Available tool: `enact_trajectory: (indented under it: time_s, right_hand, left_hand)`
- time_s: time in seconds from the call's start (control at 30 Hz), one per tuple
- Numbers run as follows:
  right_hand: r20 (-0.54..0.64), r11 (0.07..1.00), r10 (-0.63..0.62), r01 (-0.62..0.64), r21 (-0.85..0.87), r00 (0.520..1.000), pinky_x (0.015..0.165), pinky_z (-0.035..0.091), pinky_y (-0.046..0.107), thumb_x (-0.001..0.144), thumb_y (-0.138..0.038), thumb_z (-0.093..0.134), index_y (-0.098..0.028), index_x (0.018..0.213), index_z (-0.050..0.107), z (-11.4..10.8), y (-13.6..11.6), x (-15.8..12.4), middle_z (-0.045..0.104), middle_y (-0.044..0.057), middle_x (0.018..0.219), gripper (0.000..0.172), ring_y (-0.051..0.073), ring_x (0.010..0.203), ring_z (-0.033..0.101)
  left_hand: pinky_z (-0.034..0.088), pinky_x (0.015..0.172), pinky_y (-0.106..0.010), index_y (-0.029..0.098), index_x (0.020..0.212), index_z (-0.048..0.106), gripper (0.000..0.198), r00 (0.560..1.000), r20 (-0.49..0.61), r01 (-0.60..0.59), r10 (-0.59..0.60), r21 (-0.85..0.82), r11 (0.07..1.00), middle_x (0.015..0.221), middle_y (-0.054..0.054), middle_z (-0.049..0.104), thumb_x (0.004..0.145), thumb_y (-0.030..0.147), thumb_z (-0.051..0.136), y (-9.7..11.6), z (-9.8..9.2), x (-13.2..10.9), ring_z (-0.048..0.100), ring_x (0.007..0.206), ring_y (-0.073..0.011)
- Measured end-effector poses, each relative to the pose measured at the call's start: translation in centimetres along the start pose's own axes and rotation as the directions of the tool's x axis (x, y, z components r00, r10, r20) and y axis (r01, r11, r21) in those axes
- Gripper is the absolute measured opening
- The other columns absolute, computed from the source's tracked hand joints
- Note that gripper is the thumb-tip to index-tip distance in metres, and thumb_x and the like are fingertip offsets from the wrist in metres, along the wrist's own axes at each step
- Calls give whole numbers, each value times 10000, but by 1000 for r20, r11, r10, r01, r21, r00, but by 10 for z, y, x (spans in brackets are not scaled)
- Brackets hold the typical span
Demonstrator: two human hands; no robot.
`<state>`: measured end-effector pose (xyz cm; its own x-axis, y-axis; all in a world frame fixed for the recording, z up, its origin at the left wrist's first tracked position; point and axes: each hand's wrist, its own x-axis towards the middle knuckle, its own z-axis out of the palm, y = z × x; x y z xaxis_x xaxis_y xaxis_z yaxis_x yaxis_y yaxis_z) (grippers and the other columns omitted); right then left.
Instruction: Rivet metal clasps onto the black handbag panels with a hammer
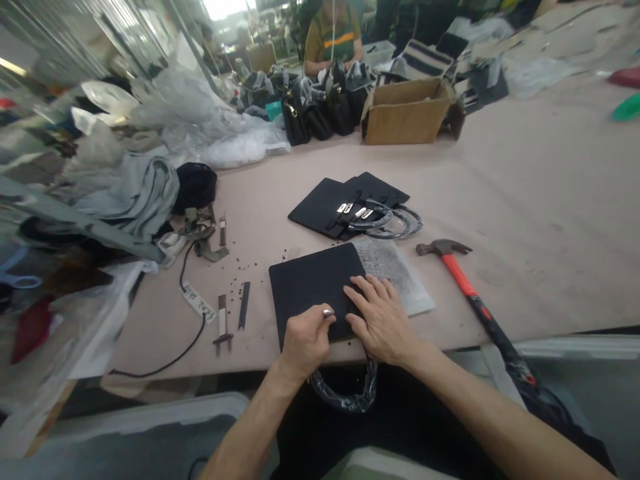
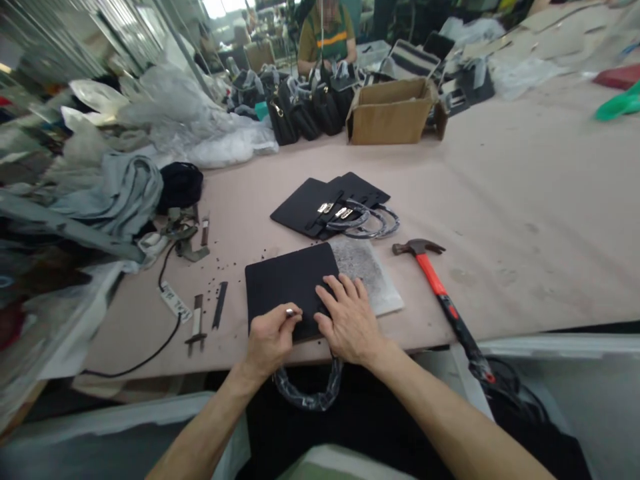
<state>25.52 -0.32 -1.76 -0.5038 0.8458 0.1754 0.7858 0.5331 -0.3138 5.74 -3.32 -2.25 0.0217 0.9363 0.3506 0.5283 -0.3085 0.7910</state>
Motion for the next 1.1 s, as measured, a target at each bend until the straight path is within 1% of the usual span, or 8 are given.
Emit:
enact_trajectory:
  time_s: [0.07, 0.13, 0.2, 0.37, 0.53, 0.63, 0.83, 1.1]
  right_hand:
    - [8, 1000, 13, -13, 9, 1000, 1195, 218, 579, 979, -382, 494, -177, 1440, 555, 5, -1, -2, 465, 137, 1551, 509, 370, 1454, 326]
    - [7, 1000, 6, -7, 20, 1000, 1196, 226, 565, 977, -383, 496, -175, 1433, 565, 3, 2, -3, 470, 133, 1549, 506, 364, 1451, 330]
    - [2, 1000, 6, -6, 25, 1000, 1194, 233, 564, 971, -381, 503, -176, 1424, 577, 0, 4, -2, 477, 131, 1546, 503, 363, 1447, 339]
    - [-6, 999, 26, -26, 24, 1000, 1200, 219, 571, 966, -385, 511, -181, 1426, 577, 1, 3, -1, 479, 122, 1546, 507, 361, 1442, 349]
    - [-5, 999, 29, -29, 20, 1000, 1208, 193, 562, 974, -393, 492, -187, 1431, 568, 4, 3, -3, 466, 111, 1555, 506, 356, 1452, 332]
    - [-7, 999, 28, -28, 19, 1000, 1207, 187, 557, 978, -388, 485, -189, 1427, 569, 4, 3, -3, 468, 109, 1553, 498, 354, 1452, 332]
    - [-48, 997, 27, -24, 68, 998, 1203, 198, 550, 964, -391, 504, -180, 1382, 593, 5, 4, -2, 499, 129, 1519, 476, 345, 1434, 362]
    - [-228, 870, 129, 1, 493, 965, 1156, 335, 532, 989, -502, 454, -198, 1374, 541, 8, 21, -6, 522, 159, 1471, 498, 303, 1378, 463]
  left_hand:
    - [582, 665, -286, 185, 897, 619, 225, 931, -236, 222, -277, -236, 946, 757, -35, 706, 961, 380, 525, -6, -9, 6, 717, 686, -174]
    - [579, 618, -288, 176, 914, 600, 287, 785, -369, 351, -498, -399, 847, 743, -20, 695, 924, 460, 558, -15, -25, 10, 709, 636, -173]
    - [562, 610, -289, 167, 909, 632, 306, 744, -373, 482, -555, -275, 832, 732, -24, 701, 868, 470, 623, -27, -44, 9, 694, 617, -179]
    - [542, 778, -386, 176, 1004, 715, 279, 844, -408, 511, -348, 414, 753, 881, -99, 749, 883, 385, 575, -45, -69, -10, 707, 830, -271]
    - [515, 810, -394, 186, 949, 723, 259, 910, -328, 401, -252, 551, 731, 1004, -139, 733, 929, 321, 502, -38, -56, -23, 691, 922, -291]
    - [509, 752, -381, 180, 987, 720, 263, 869, -331, 488, -368, 457, 743, 904, -121, 740, 918, 366, 548, -29, -45, -25, 696, 835, -284]
    - [516, 647, -306, 154, 836, 694, 295, 715, -158, 670, -681, -125, 732, 728, -49, 725, 813, 446, 663, -25, -38, -24, 680, 685, -213]
    - [551, 819, -307, 160, 981, 684, 245, 788, -192, 484, -585, -392, 782, 875, -35, 755, 844, 363, 671, 3, -40, -21, 703, 843, -183]
